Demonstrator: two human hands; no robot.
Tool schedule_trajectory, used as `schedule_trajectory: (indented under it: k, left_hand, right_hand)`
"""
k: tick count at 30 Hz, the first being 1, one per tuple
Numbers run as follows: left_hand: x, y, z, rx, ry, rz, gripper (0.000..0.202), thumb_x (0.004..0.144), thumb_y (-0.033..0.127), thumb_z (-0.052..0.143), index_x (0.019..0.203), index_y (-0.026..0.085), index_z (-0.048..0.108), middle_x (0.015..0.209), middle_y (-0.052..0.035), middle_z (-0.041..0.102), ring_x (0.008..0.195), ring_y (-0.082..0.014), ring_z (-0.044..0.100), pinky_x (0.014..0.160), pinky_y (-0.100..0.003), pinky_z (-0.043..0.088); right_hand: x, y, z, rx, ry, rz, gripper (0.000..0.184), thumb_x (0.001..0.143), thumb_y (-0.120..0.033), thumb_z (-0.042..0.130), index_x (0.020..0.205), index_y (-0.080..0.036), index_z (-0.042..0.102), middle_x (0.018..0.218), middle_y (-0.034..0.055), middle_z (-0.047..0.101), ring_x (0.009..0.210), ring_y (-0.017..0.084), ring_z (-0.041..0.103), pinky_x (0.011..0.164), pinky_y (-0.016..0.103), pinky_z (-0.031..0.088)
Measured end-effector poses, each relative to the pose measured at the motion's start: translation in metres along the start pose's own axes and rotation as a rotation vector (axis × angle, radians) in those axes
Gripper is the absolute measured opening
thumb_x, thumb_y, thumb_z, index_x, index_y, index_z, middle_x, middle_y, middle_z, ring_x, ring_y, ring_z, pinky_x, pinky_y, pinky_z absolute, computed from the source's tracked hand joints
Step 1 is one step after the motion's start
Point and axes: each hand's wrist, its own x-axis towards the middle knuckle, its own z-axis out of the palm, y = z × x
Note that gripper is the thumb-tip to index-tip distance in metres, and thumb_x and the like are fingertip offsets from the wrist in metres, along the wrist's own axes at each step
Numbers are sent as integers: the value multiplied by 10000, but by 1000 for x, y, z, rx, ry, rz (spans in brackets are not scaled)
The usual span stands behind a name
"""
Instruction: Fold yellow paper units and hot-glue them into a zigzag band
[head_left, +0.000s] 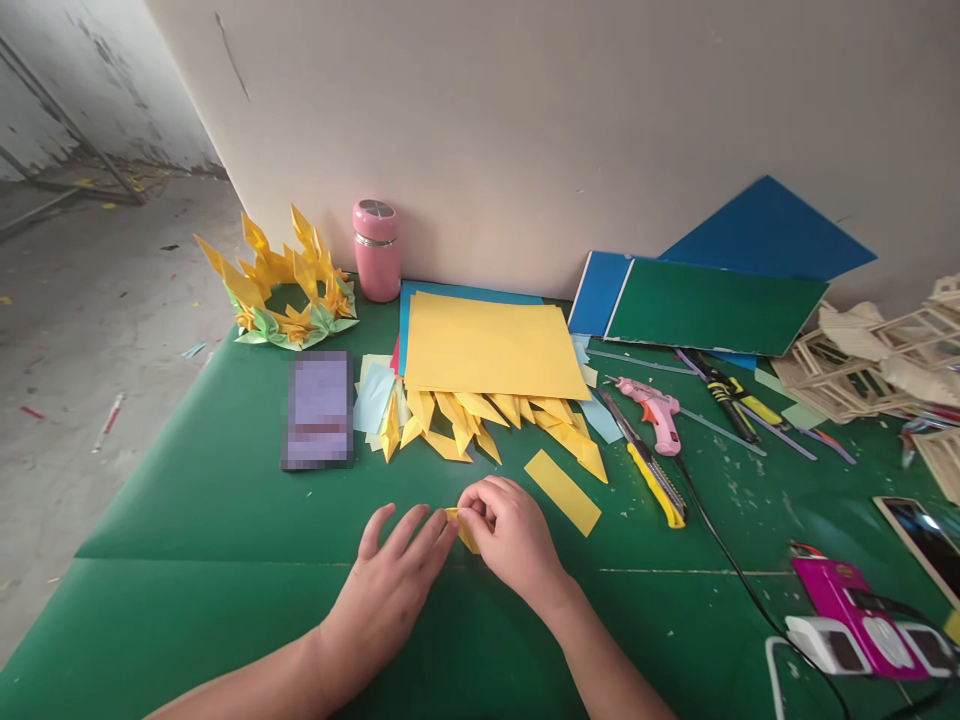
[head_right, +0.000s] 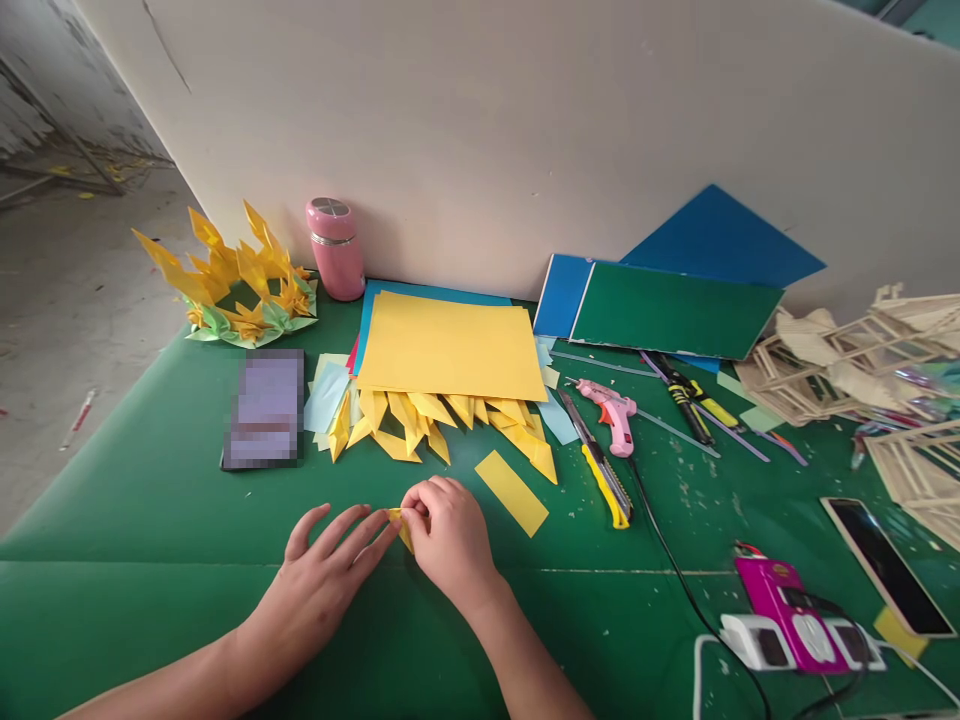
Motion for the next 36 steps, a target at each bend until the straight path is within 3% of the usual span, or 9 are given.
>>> schedule_trajectory:
  k: [12,17,21,30,36]
  left_hand:
    - [-2,-2,6,-44,-60,-34,434,789,80,449,1134,270,632,1076,-10,670,1049,-205,526,987,-361,265]
    - [-2,-4,4,-72,-99,-19,435,817,103,456,1191,270,600,1115,-10,665,1078,-206,523,1001,-358,256]
    - [-1,-3,1,-91,-58,-10,436,803,89,453,1165,268,616,1101,-1,677,1072,-203,525,1057,-380,183]
    - [-2,0,-1,-79,-20,-54,399,793,87,478,1106,275,638,1053,4,686,1022,-202,532,1076,-389,151]
    - [-2,-1,4,-110,-13,-73,360,825,106,480,1091,288,640,1032,0,682,1044,-203,532,1076,-389,158]
  right_hand:
    - [0,-2,-6,88,-36,-37,60,830,-208,608,781,-216,642,801,17,664,793,176,606,694,285,477]
    - [1,-1,-3,64,-20,-38,136,812,-119,576,731,-216,626,758,10,656,765,171,596,662,275,467]
    - [2,0,-2,71,-15,-53,135,801,-111,570,724,-212,613,749,5,642,748,165,580,649,269,454]
    - [-2,7,-1,-30,0,-316,205,912,-146,478,791,-202,634,759,28,598,727,164,508,668,288,439]
    - [-1,9,-8,-112,-61,-390,283,952,-183,420,827,-195,673,739,41,571,723,172,491,629,280,439]
